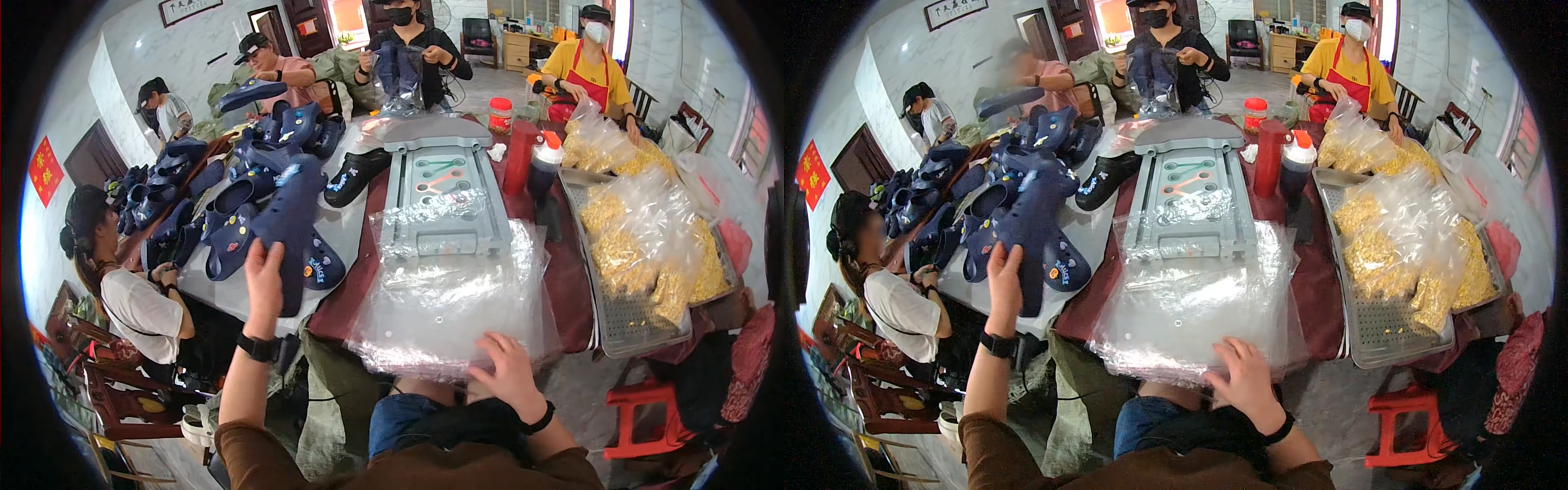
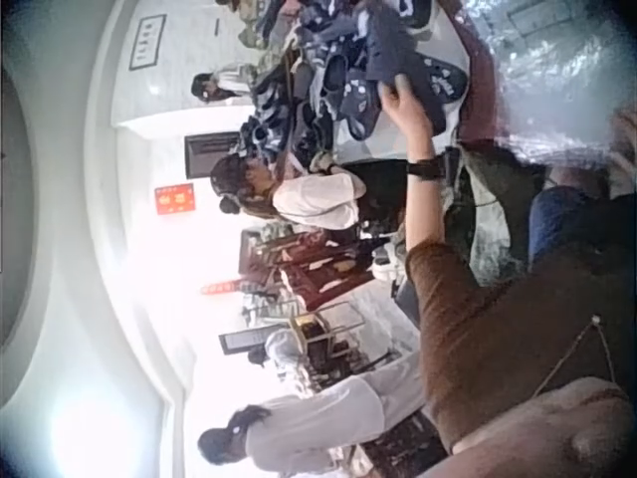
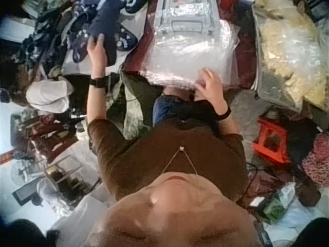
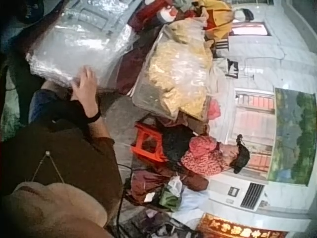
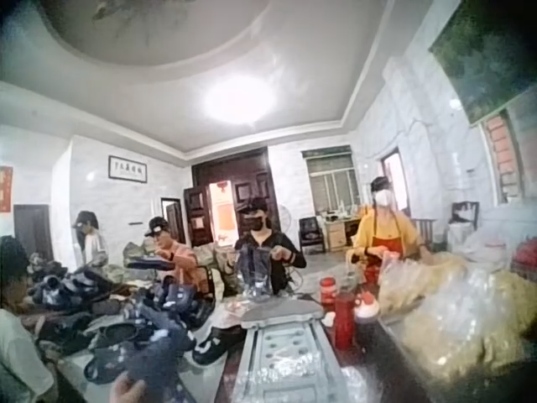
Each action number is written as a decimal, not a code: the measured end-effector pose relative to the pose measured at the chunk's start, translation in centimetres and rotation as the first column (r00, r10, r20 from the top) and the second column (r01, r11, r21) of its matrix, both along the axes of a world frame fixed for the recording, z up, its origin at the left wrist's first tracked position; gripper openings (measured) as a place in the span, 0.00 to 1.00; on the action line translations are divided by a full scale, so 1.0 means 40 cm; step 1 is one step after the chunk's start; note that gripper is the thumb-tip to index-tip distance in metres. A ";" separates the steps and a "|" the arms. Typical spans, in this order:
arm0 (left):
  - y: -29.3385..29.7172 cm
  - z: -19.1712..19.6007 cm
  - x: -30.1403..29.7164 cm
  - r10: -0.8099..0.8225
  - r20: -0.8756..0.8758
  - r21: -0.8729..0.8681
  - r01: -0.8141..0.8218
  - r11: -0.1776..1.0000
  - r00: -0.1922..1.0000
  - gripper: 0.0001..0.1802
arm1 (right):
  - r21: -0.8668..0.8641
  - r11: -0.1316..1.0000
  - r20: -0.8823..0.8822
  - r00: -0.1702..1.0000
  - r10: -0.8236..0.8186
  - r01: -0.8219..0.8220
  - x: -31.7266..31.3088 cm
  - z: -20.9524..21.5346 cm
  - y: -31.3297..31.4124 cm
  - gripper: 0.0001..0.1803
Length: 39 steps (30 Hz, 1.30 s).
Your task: Packaging finished shoes into individual plastic bags at a manufacturing station.
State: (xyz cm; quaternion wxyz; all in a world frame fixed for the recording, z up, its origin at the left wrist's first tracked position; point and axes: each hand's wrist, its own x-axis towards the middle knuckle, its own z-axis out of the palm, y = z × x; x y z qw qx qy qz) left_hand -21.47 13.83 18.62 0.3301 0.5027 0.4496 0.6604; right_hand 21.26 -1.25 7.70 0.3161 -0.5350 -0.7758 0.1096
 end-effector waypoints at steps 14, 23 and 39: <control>-0.191 -0.138 0.565 -0.823 0.324 -0.360 0.865 0.350 0.467 0.41 | -0.236 0.947 -0.675 0.738 0.001 -0.217 -0.025 0.019 0.082 0.62; 0.193 -0.128 0.003 0.382 -0.882 0.283 -0.337 0.898 0.275 0.34 | -0.340 0.928 -0.677 0.725 -0.129 -0.152 0.037 -0.049 0.062 0.49; 0.013 -0.054 0.064 0.161 -0.563 -0.036 -0.218 0.975 0.811 0.20 | -0.295 0.953 -0.587 0.801 -0.118 -0.075 0.022 -0.046 0.050 0.47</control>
